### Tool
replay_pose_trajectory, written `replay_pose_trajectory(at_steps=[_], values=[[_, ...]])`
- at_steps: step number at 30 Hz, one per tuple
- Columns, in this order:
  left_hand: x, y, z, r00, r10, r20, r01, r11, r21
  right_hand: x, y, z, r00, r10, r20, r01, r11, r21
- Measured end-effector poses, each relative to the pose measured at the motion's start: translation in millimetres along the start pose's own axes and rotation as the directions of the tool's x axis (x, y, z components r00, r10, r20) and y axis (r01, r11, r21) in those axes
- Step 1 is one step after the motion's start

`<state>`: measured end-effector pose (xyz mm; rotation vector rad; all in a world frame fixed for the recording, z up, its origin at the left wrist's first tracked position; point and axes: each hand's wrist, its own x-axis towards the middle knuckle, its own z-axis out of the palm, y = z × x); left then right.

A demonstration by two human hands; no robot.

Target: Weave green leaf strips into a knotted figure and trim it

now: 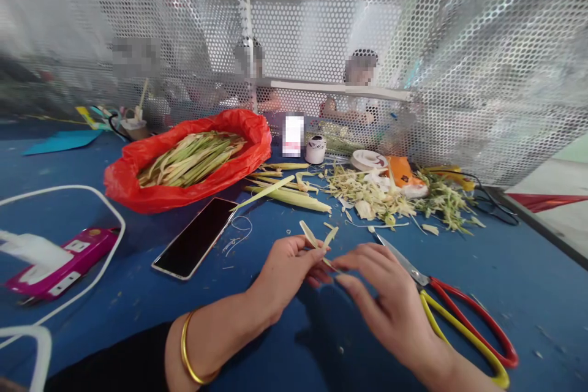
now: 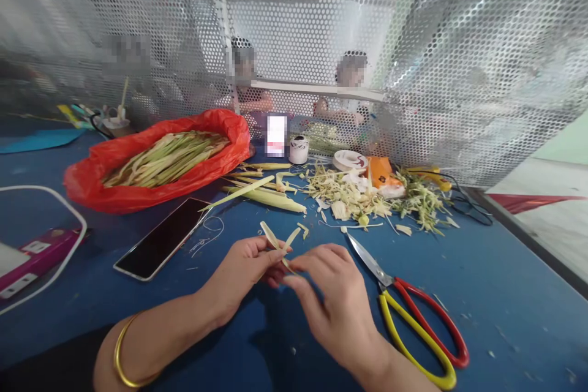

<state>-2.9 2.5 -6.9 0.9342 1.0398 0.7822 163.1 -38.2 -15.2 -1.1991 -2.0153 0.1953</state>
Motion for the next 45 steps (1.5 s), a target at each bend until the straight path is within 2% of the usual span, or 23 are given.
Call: replay_pose_trajectory(at_steps=[1, 2, 4, 6, 7, 12, 16, 19, 23, 25, 27, 29, 31, 32, 33, 35, 36, 37, 38, 40, 45], values=[[-1, 2, 0.1, 1.0, -0.013, 0.027, 0.013, 1.0, 0.008, 2, 2, 1, 0.985, 0.174, -0.022, -0.17, 0.979, 0.112], [-2, 3, 0.3, 0.998, -0.03, 0.056, 0.029, 0.999, 0.018, 4, 3, 2, 0.943, 0.333, -0.02, -0.32, 0.92, 0.227], [-3, 4, 1.0, 0.992, -0.071, 0.109, 0.066, 0.997, 0.046, 8, 6, 4, 0.845, 0.532, 0.056, -0.505, 0.758, 0.413], [-4, 3, 1.7, 0.983, -0.105, 0.152, 0.094, 0.993, 0.074, 10, 6, 6, 0.803, 0.573, 0.16, -0.564, 0.647, 0.513], [-5, 2, 1.9, 0.979, -0.114, 0.169, 0.101, 0.991, 0.086, 11, 5, 6, 0.796, 0.574, 0.19, -0.576, 0.622, 0.53], [-4, -6, 1.4, 0.973, -0.124, 0.192, 0.101, 0.987, 0.125, 10, 2, 5, 0.764, 0.628, 0.147, -0.614, 0.639, 0.463], [-4, -4, 0.4, 0.965, -0.147, 0.218, 0.117, 0.982, 0.145, 8, 3, 8, 0.738, 0.661, 0.132, -0.632, 0.612, 0.476], [-5, -1, 0.3, 0.963, -0.145, 0.229, 0.115, 0.983, 0.142, 7, 4, 12, 0.738, 0.666, 0.114, -0.624, 0.606, 0.493], [-5, -1, -0.6, 0.956, -0.157, 0.248, 0.125, 0.982, 0.141, 7, 4, 14, 0.758, 0.644, 0.101, -0.601, 0.632, 0.489], [-4, -2, -1.5, 0.957, -0.161, 0.241, 0.133, 0.983, 0.129, 8, 6, 12, 0.764, 0.633, 0.128, -0.607, 0.637, 0.475], [-3, -2, -2.2, 0.964, -0.153, 0.218, 0.14, 0.987, 0.076, 10, 10, 10, 0.76, 0.642, 0.1, -0.602, 0.638, 0.48], [-1, -1, -2.3, 0.975, -0.122, 0.188, 0.126, 0.992, -0.007, 10, 12, 6, 0.747, 0.663, -0.047, -0.556, 0.663, 0.502], [0, 0, -1.9, 0.986, -0.076, 0.147, 0.086, 0.994, -0.064, 8, 12, 2, 0.724, 0.645, -0.243, -0.495, 0.732, 0.468], [0, 1, -1.6, 0.991, -0.052, 0.127, 0.062, 0.995, -0.076, 7, 10, 0, 0.729, 0.61, -0.311, -0.469, 0.776, 0.423], [0, 1, -1.2, 0.994, -0.03, 0.109, 0.039, 0.996, -0.082, 5, 7, -1, 0.756, 0.561, -0.339, -0.446, 0.819, 0.361], [0, 1, -0.4, 0.995, 0.007, 0.096, 0.002, 0.995, -0.098, 1, -1, 0, 0.863, 0.446, -0.235, -0.387, 0.885, 0.259], [-1, 0, 0.1, 0.995, 0.023, 0.094, -0.013, 0.994, -0.11, 0, -5, 2, 0.905, 0.403, -0.133, -0.367, 0.9, 0.234], [-1, 0, 0.6, 0.995, 0.041, 0.089, -0.031, 0.993, -0.117, -2, -8, 5, 0.925, 0.378, -0.034, -0.363, 0.906, 0.219], [-2, -1, 1.3, 0.995, 0.059, 0.081, -0.049, 0.991, -0.121, -3, -11, 8, 0.928, 0.369, 0.047, -0.371, 0.905, 0.208], [-4, -3, 3.0, 0.994, 0.084, 0.069, -0.075, 0.99, -0.121, -6, -14, 15, 0.912, 0.391, 0.125, -0.409, 0.892, 0.194], [-6, -3, 7.6, 0.995, 0.084, 0.059, -0.076, 0.989, -0.13, -7, -12, 24, 0.88, 0.459, 0.121, -0.475, 0.85, 0.229]])
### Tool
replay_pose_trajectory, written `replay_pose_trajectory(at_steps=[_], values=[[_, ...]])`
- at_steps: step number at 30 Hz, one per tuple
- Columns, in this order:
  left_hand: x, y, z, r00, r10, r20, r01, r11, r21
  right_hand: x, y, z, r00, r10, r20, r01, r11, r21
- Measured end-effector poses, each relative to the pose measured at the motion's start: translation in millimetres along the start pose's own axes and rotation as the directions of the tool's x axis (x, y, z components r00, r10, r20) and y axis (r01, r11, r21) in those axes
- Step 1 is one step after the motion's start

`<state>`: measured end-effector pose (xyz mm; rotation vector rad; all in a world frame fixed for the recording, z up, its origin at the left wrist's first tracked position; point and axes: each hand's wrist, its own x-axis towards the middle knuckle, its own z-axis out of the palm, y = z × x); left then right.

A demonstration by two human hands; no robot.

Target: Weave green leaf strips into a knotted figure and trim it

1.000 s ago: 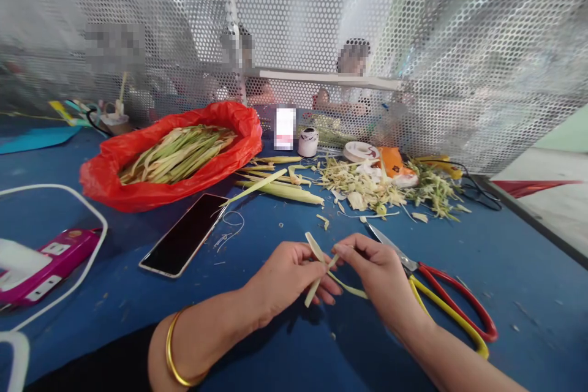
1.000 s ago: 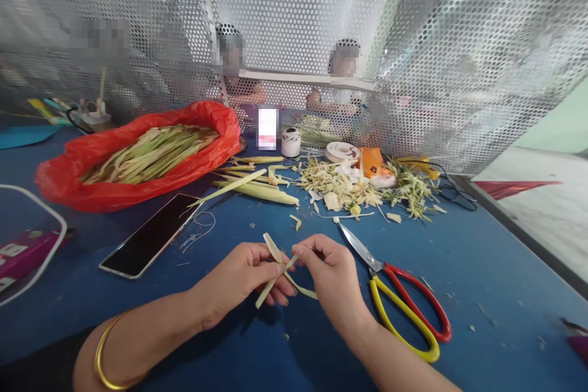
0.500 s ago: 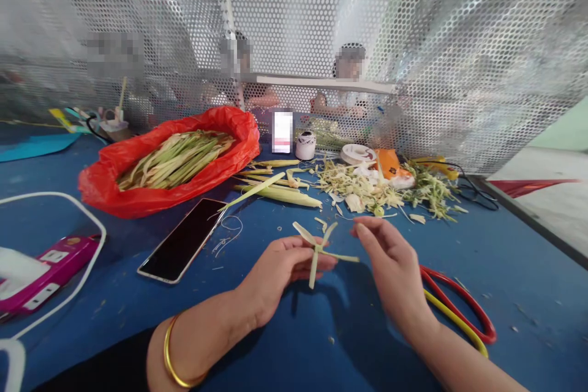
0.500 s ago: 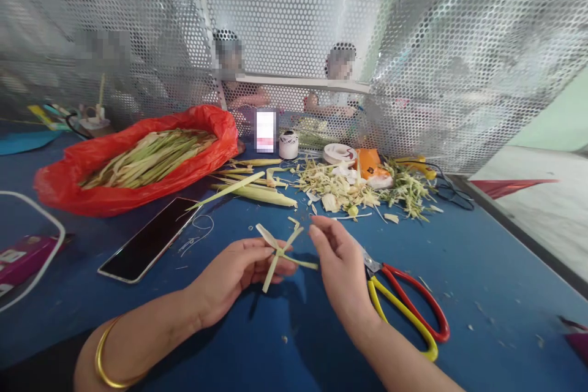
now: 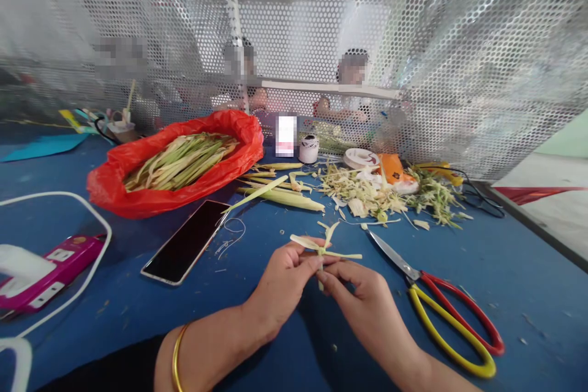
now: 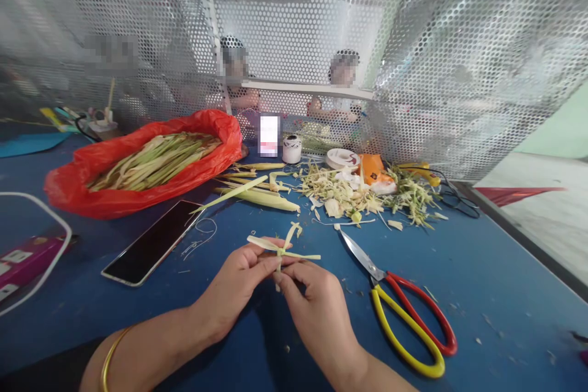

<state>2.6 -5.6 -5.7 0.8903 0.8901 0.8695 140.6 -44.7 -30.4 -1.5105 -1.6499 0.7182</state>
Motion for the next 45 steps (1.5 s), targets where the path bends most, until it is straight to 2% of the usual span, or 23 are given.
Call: replay_pose_trajectory(at_steps=[8, 12, 14, 18, 20, 22, 25, 29, 31, 33, 36, 39, 42, 45], values=[[0, -4, -2.7, 1.0, 0.001, -0.018, -0.002, 0.999, -0.032, 2, -3, -1, 0.999, -0.032, 0.035, 0.03, 0.999, 0.04], [2, -5, -4.7, 0.999, -0.014, -0.043, 0.014, 1.0, -0.01, 6, 2, 1, 0.997, 0.051, 0.064, -0.058, 0.991, 0.121], [3, -3, -5.1, 0.999, -0.005, -0.054, 0.007, 1.0, 0.027, 9, 3, -2, 0.988, 0.149, 0.044, -0.155, 0.951, 0.267], [2, -2, -4.7, 0.999, -0.04, 0.001, 0.04, 0.997, 0.067, 18, 0, -14, 0.942, 0.335, -0.019, -0.263, 0.774, 0.576], [0, -2, -4.1, 0.995, -0.068, 0.078, 0.061, 0.993, 0.097, 22, 0, -21, 0.937, 0.346, -0.053, -0.243, 0.752, 0.613], [-2, -3, -3.3, 0.987, -0.086, 0.138, 0.069, 0.99, 0.124, 24, 1, -25, 0.943, 0.317, -0.099, -0.199, 0.779, 0.594], [-4, -2, -1.7, 0.983, -0.088, 0.162, 0.069, 0.991, 0.116, 25, 2, -28, 0.932, 0.34, -0.129, -0.205, 0.784, 0.586], [-3, -4, -1.2, 0.983, -0.066, 0.173, 0.058, 0.997, 0.051, 25, 4, -24, 0.904, 0.427, -0.004, -0.324, 0.693, 0.645], [-3, -4, -2.9, 0.976, -0.06, 0.21, 0.053, 0.998, 0.042, 25, 5, -24, 0.915, 0.4, 0.045, -0.328, 0.677, 0.659], [-3, -3, -5.9, 0.971, -0.065, 0.231, 0.047, 0.995, 0.085, 26, 6, -27, 0.932, 0.363, 0.019, -0.29, 0.71, 0.641], [-3, 3, -11.1, 0.987, -0.056, 0.148, 0.029, 0.983, 0.179, 29, 5, -38, 0.962, 0.264, -0.065, -0.203, 0.858, 0.472], [0, 4, -14.3, 0.998, 0.013, 0.069, -0.032, 0.955, 0.293, 30, 1, -49, 0.995, 0.089, -0.036, -0.078, 0.968, 0.237], [2, -1, -14.0, 0.994, 0.061, 0.087, -0.09, 0.922, 0.376, 28, -5, -54, 0.995, -0.073, 0.062, 0.065, 0.991, 0.12], [0, -5, -11.0, 0.991, 0.088, 0.1, -0.123, 0.892, 0.436, 23, -8, -50, 0.974, -0.213, 0.076, 0.209, 0.976, 0.057]])
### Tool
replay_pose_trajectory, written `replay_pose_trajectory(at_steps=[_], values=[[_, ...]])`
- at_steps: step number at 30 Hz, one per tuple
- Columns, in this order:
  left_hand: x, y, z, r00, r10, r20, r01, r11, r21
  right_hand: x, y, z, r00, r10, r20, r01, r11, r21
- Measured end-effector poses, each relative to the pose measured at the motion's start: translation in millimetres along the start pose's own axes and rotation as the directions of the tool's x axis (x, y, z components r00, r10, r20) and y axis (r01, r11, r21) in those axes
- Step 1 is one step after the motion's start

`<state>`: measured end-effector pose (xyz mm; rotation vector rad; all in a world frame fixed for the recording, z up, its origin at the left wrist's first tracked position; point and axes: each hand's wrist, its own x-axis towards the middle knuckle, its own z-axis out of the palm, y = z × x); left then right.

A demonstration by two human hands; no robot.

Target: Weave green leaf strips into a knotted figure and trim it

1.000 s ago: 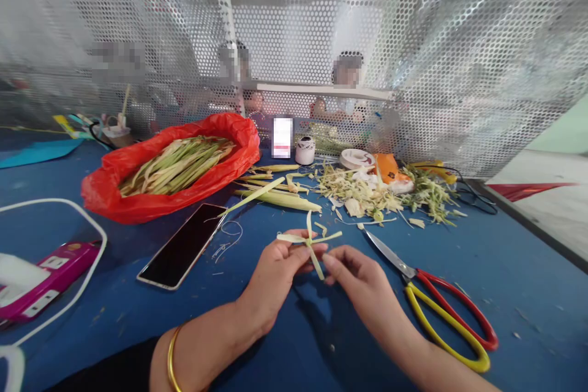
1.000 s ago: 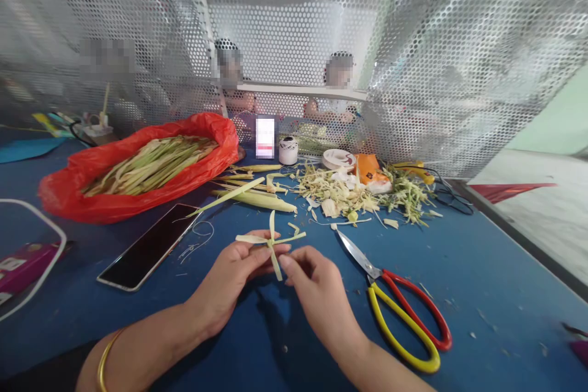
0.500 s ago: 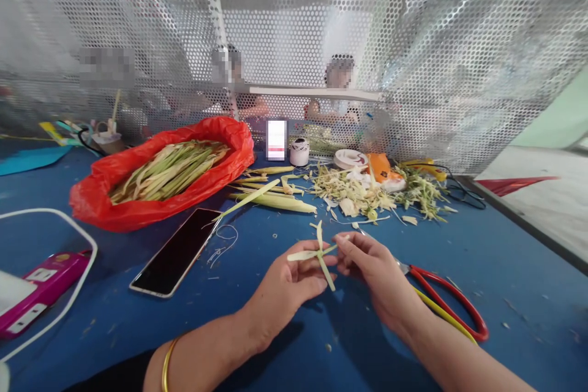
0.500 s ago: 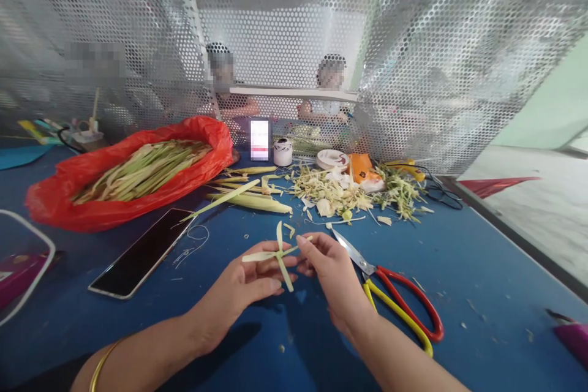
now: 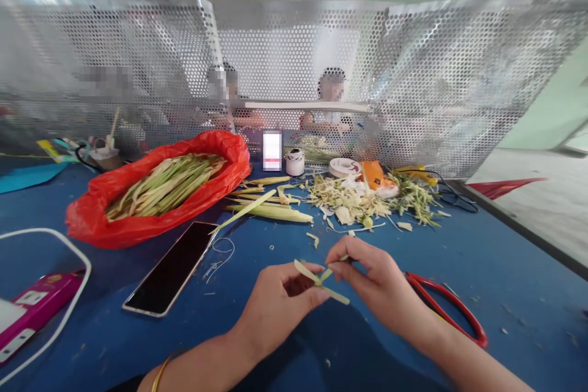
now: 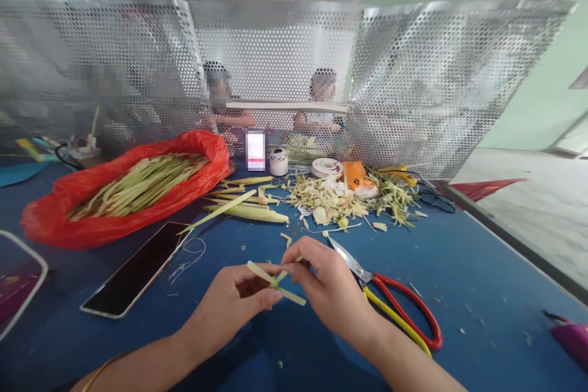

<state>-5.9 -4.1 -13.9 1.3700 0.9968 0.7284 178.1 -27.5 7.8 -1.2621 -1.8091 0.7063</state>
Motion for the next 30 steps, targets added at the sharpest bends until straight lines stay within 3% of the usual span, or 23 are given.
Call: replay_pose_trajectory(at_steps=[2, 7, 13, 16, 19, 22, 24, 27, 30], values=[[-2, 2, 2.1, 1.0, 0.003, -0.018, -0.003, 0.999, 0.034, -2, 0, 4, 0.998, -0.038, -0.049, 0.036, 0.998, -0.052], [-5, 10, 2.6, 0.999, 0.008, -0.037, -0.006, 0.999, 0.032, -5, 5, 7, 0.974, 0.092, -0.206, -0.11, 0.991, -0.08], [-3, 11, 1.6, 0.988, -0.03, -0.154, 0.027, 0.999, -0.017, -4, -1, 4, 0.953, 0.241, -0.184, -0.229, 0.97, 0.085], [-3, 10, 2.8, 0.986, -0.033, -0.165, 0.027, 0.999, -0.035, -5, -3, 8, 0.937, 0.264, -0.227, -0.232, 0.96, 0.158], [-6, 7, 3.9, 0.995, -0.037, -0.098, 0.029, 0.997, -0.078, -7, -1, 10, 0.933, 0.162, -0.322, -0.164, 0.986, 0.02], [-9, 5, 0.6, 0.999, 0.03, -0.024, -0.033, 0.992, -0.123, -9, -1, 4, 0.923, -0.062, -0.379, -0.018, 0.979, -0.204], [-9, 6, -3.9, 0.992, 0.093, -0.082, -0.102, 0.988, -0.115, -9, -1, -3, 0.907, -0.246, -0.342, 0.122, 0.93, -0.345], [-6, 8, -8.8, 0.966, 0.123, -0.229, -0.135, 0.99, -0.036, -9, -4, -11, 0.869, -0.455, -0.197, 0.315, 0.813, -0.49], [-4, 10, -6.6, 0.983, 0.081, -0.167, -0.074, 0.996, 0.052, -9, -7, -9, 0.842, -0.527, -0.115, 0.401, 0.753, -0.522]])
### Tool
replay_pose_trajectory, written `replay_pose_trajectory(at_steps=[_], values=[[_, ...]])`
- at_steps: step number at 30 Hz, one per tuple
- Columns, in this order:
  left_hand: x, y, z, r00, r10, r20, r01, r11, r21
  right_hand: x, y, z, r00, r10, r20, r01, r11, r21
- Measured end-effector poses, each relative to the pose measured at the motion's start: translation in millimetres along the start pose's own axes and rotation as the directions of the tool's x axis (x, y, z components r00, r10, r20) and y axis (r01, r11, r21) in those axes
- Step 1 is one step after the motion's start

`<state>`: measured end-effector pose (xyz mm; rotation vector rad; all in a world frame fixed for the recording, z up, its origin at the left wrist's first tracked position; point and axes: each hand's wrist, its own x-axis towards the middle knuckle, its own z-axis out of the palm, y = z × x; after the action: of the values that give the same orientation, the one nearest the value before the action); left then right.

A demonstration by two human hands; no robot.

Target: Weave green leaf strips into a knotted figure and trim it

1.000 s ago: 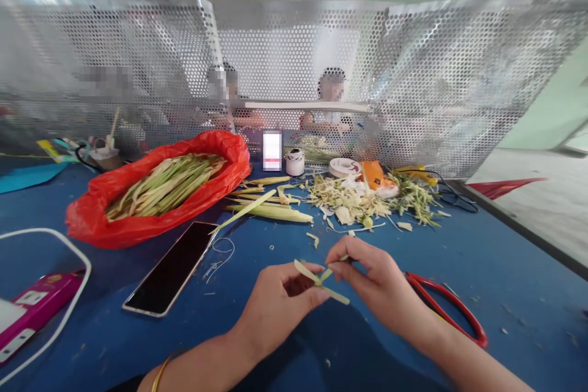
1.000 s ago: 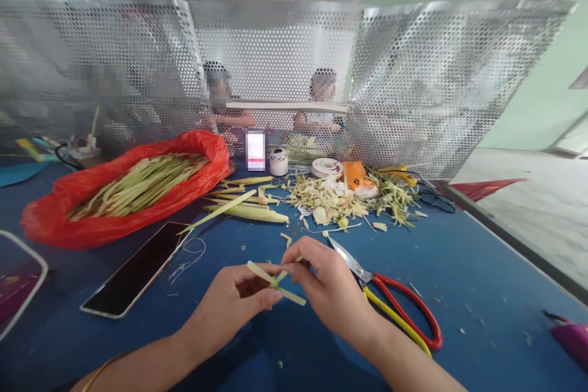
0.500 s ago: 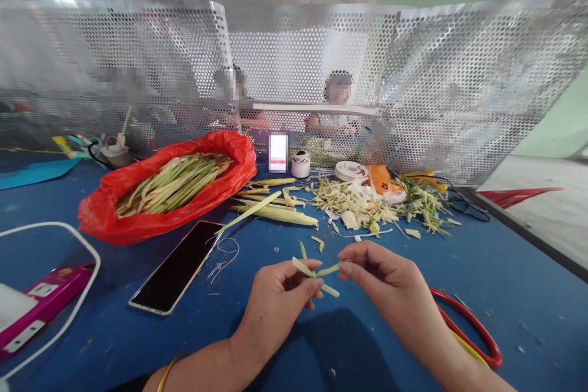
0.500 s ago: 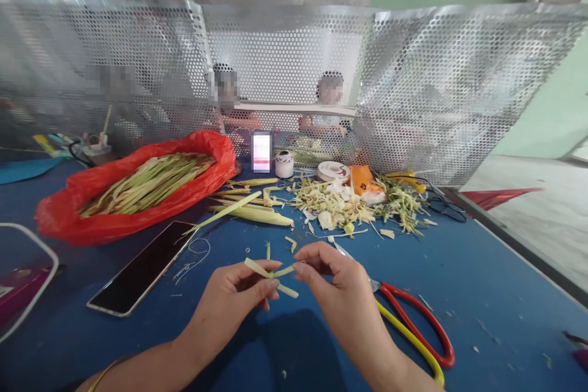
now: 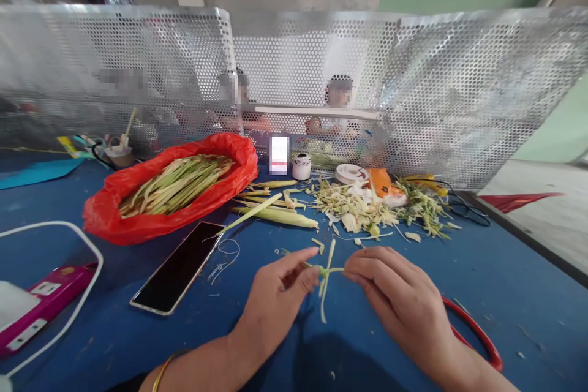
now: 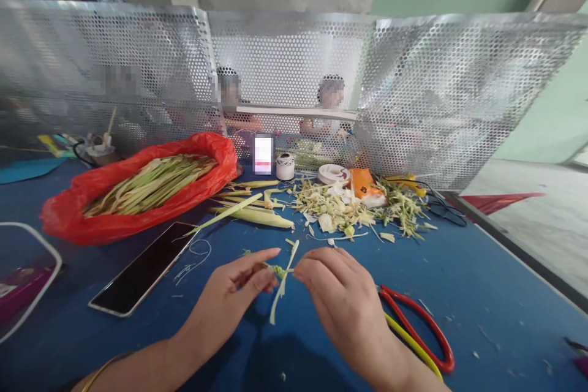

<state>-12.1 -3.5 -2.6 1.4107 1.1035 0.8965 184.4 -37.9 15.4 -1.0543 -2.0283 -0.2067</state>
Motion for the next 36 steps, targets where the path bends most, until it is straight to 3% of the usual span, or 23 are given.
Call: replay_pose_trajectory(at_steps=[5, 9, 13, 18, 22, 36], values=[[-3, 3, 9.4, 0.967, -0.131, 0.217, 0.146, 0.988, -0.057, -3, -8, 9, 0.998, 0.053, 0.024, -0.054, 0.998, 0.031], [-4, 3, 10.2, 0.929, -0.268, 0.255, 0.33, 0.912, -0.245, -8, -11, 14, 0.989, 0.149, 0.011, -0.149, 0.989, 0.025], [-3, -2, 8.0, 0.901, -0.314, 0.3, 0.415, 0.825, -0.383, -11, -15, 19, 0.989, 0.142, 0.028, -0.143, 0.989, 0.032], [0, -4, 6.1, 0.891, -0.344, 0.296, 0.453, 0.714, -0.534, -12, -20, 25, 0.995, 0.104, 0.012, -0.104, 0.994, 0.035], [2, -3, 4.8, 0.887, -0.357, 0.292, 0.461, 0.674, -0.577, -11, -22, 27, 0.998, 0.06, -0.022, -0.061, 0.998, -0.02], [-1, -3, 5.6, 0.918, -0.286, 0.276, 0.392, 0.768, -0.506, -11, -22, 31, 0.995, -0.083, -0.054, 0.077, 0.992, -0.103]])
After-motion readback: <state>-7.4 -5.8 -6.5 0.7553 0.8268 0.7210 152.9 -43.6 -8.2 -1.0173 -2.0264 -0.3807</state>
